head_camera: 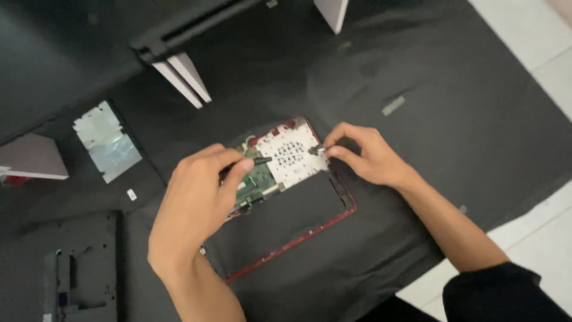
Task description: Repairing a laptop by reassembling components like the battery and securing internal parts with a screwdriver.
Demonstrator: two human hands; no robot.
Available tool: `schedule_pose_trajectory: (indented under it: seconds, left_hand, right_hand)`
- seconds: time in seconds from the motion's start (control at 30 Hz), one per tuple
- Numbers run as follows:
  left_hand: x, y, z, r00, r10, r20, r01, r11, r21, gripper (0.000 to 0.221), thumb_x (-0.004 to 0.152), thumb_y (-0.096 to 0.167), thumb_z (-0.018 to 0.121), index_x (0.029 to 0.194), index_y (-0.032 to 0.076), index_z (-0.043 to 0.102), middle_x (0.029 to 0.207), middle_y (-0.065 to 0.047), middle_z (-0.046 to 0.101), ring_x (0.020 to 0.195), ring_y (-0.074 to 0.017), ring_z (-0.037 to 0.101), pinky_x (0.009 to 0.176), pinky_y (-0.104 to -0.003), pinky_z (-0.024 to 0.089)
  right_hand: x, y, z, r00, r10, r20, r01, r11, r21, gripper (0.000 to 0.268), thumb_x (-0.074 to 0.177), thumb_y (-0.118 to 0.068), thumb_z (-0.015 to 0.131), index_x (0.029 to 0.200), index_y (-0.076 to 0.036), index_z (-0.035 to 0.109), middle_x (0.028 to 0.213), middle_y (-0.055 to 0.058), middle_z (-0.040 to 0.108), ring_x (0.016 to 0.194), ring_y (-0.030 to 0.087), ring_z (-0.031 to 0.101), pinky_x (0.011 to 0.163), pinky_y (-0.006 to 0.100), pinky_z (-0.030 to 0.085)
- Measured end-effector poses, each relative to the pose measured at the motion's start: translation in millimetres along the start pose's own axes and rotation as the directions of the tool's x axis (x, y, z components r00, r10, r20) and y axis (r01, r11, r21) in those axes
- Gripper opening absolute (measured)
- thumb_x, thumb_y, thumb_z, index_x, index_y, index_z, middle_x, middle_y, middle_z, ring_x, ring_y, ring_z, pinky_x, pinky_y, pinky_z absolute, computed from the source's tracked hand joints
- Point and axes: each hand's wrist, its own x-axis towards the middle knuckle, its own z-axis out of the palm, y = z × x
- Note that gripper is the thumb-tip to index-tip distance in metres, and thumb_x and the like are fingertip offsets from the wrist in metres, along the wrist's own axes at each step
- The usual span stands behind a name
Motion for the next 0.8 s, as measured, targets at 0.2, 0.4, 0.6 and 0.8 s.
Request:
schedule_pose_trajectory:
  seconds: [0.2, 0.4, 0.6, 0.8]
  left_hand:
    - [-4.7, -13.7, -15.2, 1.0, 0.01, 0.018, -0.009, 0.997, -0.075, 0.019, 0.093, 0.017, 0.067, 0.094, 0.0, 0.073, 0.078, -0.014, 0.067, 0.066, -0.0327, 0.062, 0.061, -0.04, 0.047]
    - [-11.5, -19.8, -27.1, 1.0, -0.001, 0.012, 0.003, 0.992, -0.125, 0.022, 0.095, 0.019, 0.064, 0.091, -0.002, 0.07, 0.074, -0.013, 0.064, 0.058, -0.0281, 0.056, 0.056, -0.038, 0.044]
    - [-15.4, -22.3, -32.8, 0.998, -0.055, 0.007, 0.056, 0.986, -0.16, 0.024, 0.096, 0.02, 0.062, 0.089, -0.002, 0.071, 0.07, -0.013, 0.063, 0.051, -0.0233, 0.051, 0.051, -0.037, 0.041]
    - [-16.5, -20.2, -33.4, 0.995, -0.092, 0.044, 0.097, 0.985, -0.144, 0.028, 0.098, 0.023, 0.061, 0.088, 0.0, 0.073, 0.062, -0.014, 0.061, 0.047, -0.0216, 0.045, 0.048, -0.037, 0.038]
  right_hand:
    - [21.5, -20.1, 0.4, 0.993, -0.111, -0.028, 0.109, 0.992, -0.059, 0.014, 0.096, -0.014, 0.072, 0.1, -0.001, 0.067, 0.097, 0.006, 0.075, 0.092, 0.013, 0.071, 0.084, 0.029, 0.055]
    - [50.2, -65.6, -7.7, 0.991, -0.129, 0.047, 0.135, 0.974, -0.184, 0.018, 0.089, -0.016, 0.079, 0.093, -0.002, 0.068, 0.091, 0.004, 0.074, 0.084, 0.015, 0.071, 0.068, 0.029, 0.053]
    - [63.3, -100.3, -20.2, 0.949, -0.301, 0.09, 0.314, 0.911, -0.269, 0.022, 0.08, -0.012, 0.087, 0.091, -0.004, 0.071, 0.093, 0.005, 0.074, 0.088, 0.018, 0.073, 0.075, 0.03, 0.056]
    - [55.0, -110.0, -19.2, 0.944, -0.327, 0.041, 0.325, 0.907, -0.266, 0.019, 0.081, -0.005, 0.086, 0.094, -0.005, 0.072, 0.095, 0.004, 0.075, 0.089, 0.017, 0.074, 0.077, 0.028, 0.058]
